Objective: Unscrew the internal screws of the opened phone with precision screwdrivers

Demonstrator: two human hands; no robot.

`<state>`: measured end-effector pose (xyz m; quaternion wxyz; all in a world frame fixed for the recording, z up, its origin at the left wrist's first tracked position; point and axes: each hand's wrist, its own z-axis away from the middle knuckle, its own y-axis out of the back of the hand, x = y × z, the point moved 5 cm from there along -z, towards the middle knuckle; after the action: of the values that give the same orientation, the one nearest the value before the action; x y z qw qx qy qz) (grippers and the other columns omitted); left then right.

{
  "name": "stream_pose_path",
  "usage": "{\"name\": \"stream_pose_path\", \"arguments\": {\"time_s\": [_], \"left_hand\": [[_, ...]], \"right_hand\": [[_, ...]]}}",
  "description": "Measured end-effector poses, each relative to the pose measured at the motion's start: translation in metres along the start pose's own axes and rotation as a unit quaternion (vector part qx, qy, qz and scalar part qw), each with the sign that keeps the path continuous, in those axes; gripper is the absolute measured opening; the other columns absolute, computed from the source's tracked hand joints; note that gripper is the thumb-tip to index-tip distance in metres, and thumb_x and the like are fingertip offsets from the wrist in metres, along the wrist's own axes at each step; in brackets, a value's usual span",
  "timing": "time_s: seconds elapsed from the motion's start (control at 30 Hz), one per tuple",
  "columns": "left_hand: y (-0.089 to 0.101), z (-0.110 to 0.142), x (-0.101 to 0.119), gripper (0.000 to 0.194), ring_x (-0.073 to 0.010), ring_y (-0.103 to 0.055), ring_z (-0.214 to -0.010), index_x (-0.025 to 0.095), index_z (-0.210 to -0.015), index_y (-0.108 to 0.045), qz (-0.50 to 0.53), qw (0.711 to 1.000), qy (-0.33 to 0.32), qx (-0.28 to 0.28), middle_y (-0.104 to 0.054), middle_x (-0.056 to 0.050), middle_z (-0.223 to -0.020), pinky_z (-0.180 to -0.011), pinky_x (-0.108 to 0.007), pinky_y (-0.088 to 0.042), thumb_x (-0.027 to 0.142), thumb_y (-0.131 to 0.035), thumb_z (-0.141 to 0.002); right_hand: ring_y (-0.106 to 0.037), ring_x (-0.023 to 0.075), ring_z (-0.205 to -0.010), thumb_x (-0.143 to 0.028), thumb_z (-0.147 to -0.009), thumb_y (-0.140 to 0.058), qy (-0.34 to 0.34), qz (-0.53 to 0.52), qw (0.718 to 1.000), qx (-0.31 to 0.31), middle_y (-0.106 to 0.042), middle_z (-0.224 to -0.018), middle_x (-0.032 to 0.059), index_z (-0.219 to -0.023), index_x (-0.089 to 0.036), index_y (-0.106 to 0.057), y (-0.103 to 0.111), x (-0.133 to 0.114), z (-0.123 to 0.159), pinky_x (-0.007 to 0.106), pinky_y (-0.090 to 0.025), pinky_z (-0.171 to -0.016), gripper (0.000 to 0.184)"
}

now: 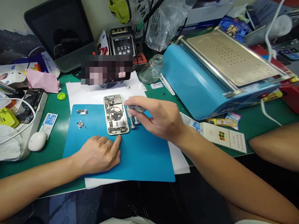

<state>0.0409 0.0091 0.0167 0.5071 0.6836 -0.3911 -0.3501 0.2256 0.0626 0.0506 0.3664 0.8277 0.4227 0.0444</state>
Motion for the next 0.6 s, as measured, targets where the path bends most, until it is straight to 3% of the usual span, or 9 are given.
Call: {"name": "stream_pose_path", "arguments": {"time_s": [0.13,0.3,0.43,0.6], "left_hand": [[-0.001,0.000,0.000,0.041,-0.0213,-0.064,-0.051,-0.004,-0.121,-0.066,0.003,1.000,0.002,-0.011,-0.066,-0.006,-0.062,-0.044,-0.032,-0.047,0.024,-0.052,-0.095],[-0.003,0.000,-0.002,0.042,-0.0231,-0.067,-0.054,-0.004,-0.122,-0.065,0.003,1.000,0.007,-0.023,-0.068,-0.008,-0.065,-0.046,-0.033,-0.050,0.025,-0.049,-0.097],[-0.003,0.000,-0.003,0.042,-0.0242,-0.068,-0.054,-0.004,-0.121,-0.065,0.001,1.000,0.010,-0.024,-0.069,-0.008,-0.064,-0.046,-0.034,-0.051,0.027,-0.047,-0.099],[-0.002,0.000,-0.004,0.041,-0.0248,-0.070,-0.055,-0.003,-0.121,-0.065,0.005,0.999,0.012,-0.032,-0.069,-0.009,-0.064,-0.046,-0.033,-0.051,0.027,-0.047,-0.100]], "right_hand": [[-0.080,0.0260,-0.098,-0.012,-0.092,-0.068,0.017,0.077,0.996,-0.046,-0.079,-0.118,0.0030,-0.139,-0.030,-0.058,0.010,0.011,0.028,0.035,-0.068,-0.079,0.051],[-0.075,0.0298,-0.109,-0.017,-0.094,-0.065,-0.022,0.059,0.989,-0.137,-0.077,-0.122,0.0098,-0.121,-0.023,-0.069,-0.008,0.015,0.051,0.048,-0.065,-0.093,0.028],[-0.070,0.0328,-0.118,-0.021,-0.092,-0.065,-0.049,0.000,0.987,-0.151,-0.074,-0.127,0.0139,-0.130,-0.020,-0.064,-0.013,0.013,0.051,0.055,-0.060,-0.101,0.037],[-0.070,0.0309,-0.121,-0.022,-0.092,-0.066,-0.034,0.011,0.990,-0.134,-0.067,-0.137,0.0183,-0.134,-0.019,-0.059,-0.011,0.010,0.049,0.049,-0.062,-0.100,0.042]]}}
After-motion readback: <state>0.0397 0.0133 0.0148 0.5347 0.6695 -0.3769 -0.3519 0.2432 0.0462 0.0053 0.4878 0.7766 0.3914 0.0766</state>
